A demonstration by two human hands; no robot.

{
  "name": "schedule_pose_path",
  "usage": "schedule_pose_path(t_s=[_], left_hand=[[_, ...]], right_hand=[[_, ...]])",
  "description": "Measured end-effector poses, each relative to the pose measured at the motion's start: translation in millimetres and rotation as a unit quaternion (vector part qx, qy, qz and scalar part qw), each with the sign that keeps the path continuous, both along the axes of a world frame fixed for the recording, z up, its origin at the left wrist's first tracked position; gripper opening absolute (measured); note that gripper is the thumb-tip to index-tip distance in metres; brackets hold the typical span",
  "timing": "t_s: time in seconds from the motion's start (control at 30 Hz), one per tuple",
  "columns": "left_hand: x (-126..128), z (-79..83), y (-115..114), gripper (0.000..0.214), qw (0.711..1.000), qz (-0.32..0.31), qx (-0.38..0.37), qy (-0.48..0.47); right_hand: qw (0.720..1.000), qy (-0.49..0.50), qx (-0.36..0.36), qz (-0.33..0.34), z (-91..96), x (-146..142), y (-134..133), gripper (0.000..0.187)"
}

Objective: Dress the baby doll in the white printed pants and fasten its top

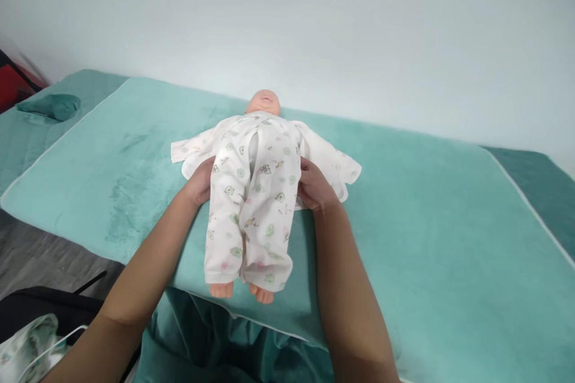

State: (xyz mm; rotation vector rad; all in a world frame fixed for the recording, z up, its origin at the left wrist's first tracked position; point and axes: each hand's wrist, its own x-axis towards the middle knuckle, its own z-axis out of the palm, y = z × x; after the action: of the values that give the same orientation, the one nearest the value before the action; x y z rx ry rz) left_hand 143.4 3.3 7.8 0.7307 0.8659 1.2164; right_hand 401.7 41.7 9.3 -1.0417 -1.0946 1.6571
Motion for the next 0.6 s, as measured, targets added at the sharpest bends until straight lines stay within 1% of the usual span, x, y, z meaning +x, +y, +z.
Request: schedule_pose_path(t_s=[0.1,0.2,0.43,0.5,0.6], left_hand=[[-1,-0.7,0,0.042,1.000,-0.018,-0.002,-0.002],[-3,-1.2,0,0.044,1.000,-0.024,-0.006,-0.004],[-2,-6.1,2,0.049,1.000,-0.011,-0.005,-0.011],[0,-6.2,3,0.050,1.000,-0.006,-0.014,-0.028],[6,-2.4,2,0.046,0.998,0.014,-0.042,-0.044]], right_hand=[[1.000,0.011,0.007,-0.011,2.5,-4,0,0.036],[1.000,0.021,0.005,-0.012,0.8,-5,0,0.034],[1.000,0.019,0.009,0.004,-7.3,-2,4,0.035],[1.000,0.021,0.023,-0.003,-6.0,-7,3,0.037],[0.998,0.016,0.051,-0.027,-0.1,-15,1,0.041]])
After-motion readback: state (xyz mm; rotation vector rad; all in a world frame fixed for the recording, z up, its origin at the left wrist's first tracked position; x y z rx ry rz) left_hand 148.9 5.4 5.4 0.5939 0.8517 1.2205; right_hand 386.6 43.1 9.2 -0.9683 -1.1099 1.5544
